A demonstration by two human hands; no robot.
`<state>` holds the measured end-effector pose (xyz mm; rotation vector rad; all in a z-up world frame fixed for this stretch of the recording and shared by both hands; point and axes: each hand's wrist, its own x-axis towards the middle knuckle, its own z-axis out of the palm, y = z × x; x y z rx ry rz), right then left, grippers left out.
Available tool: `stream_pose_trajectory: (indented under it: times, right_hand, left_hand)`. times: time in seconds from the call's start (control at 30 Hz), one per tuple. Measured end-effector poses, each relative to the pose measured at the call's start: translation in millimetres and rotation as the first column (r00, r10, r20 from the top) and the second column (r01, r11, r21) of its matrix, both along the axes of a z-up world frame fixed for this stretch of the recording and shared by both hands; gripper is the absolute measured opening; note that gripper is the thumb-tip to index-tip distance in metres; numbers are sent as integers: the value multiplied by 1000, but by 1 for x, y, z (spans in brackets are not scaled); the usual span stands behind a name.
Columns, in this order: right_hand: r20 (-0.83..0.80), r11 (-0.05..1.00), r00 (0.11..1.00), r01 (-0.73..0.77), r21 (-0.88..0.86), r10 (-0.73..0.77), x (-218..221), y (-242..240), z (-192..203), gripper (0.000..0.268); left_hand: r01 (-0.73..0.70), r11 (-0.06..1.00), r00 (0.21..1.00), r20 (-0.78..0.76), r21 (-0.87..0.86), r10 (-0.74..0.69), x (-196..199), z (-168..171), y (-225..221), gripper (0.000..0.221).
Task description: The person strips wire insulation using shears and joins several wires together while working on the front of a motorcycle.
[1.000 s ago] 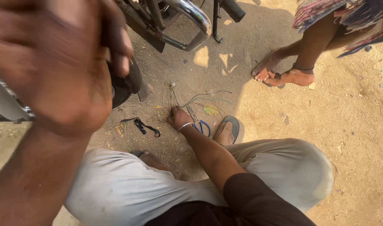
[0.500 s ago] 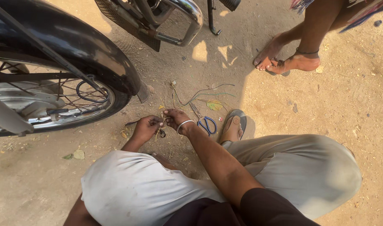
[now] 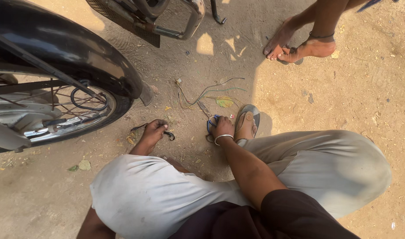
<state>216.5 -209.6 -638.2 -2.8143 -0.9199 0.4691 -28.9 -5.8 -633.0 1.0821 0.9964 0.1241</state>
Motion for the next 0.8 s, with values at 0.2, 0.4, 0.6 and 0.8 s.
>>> stream_pose_trajectory:
  times: [0.2, 0.4, 0.6, 0.8]
  right_hand:
    - [-73, 991, 996, -59, -118, 50, 13, 12, 6, 62]
    - [-211, 995, 976, -36, 94, 55, 5, 14, 48, 67]
    - [-348, 956, 896, -292, 10, 277, -24, 25, 74, 77]
    - [-536, 935, 768, -323, 148, 351, -47, 35, 67, 77]
  left_hand:
    - [-103, 994, 995, 3, -20, 103, 13, 7, 6, 11]
    - [-211, 955, 966, 102, -210, 236, 13, -5, 17, 12]
    - [-222, 950, 969, 61, -220, 241, 15, -3, 19, 13]
    - [-169, 935, 959, 168, -312, 229, 9, 3, 25, 16]
